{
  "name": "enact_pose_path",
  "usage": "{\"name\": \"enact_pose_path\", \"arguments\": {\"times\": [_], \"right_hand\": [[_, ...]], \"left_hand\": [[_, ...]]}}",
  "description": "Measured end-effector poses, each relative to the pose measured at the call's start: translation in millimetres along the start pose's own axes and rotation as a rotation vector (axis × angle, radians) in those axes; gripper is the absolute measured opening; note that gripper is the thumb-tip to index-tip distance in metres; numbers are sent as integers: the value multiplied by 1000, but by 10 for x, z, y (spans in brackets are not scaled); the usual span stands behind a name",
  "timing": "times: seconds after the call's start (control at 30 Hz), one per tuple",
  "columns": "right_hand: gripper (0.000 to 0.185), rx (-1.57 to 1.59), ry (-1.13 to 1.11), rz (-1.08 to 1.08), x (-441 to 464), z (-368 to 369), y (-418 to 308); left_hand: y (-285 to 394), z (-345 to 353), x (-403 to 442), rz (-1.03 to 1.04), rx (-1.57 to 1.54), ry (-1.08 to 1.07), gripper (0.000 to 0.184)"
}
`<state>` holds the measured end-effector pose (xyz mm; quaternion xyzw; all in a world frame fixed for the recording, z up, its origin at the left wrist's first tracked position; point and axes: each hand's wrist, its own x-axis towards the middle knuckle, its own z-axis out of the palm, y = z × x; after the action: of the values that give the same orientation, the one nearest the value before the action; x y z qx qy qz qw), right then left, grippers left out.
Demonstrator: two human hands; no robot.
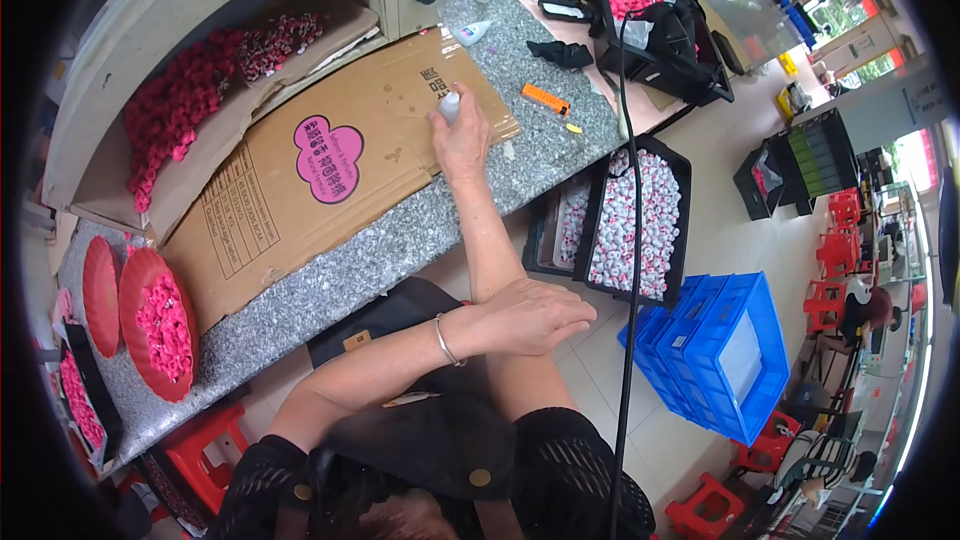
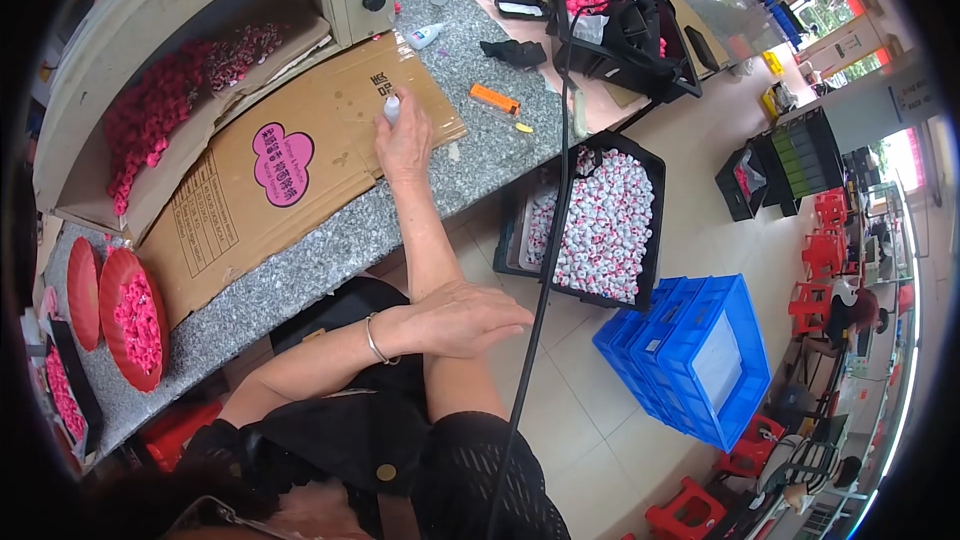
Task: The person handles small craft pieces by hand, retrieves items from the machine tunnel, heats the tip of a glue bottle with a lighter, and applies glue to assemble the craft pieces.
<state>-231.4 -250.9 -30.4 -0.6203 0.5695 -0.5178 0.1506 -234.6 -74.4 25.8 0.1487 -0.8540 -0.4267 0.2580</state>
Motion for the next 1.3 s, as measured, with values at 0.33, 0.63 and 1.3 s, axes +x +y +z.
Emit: {"name": "enact_pose_path", "arguments": {"times": [0.33, 0.63, 1.3], "right_hand": [[43, 19, 26, -1, -2, 0, -4], [44, 34, 33, -24, 0, 17, 44], [34, -162, 13, -138, -1686, -1482, 355]], "left_hand": [[-11, 0, 9, 41, 11, 71, 18], [-20, 40, 48, 62, 12, 161, 14], [-376, -859, -975, -499, 371, 852, 13]]}}
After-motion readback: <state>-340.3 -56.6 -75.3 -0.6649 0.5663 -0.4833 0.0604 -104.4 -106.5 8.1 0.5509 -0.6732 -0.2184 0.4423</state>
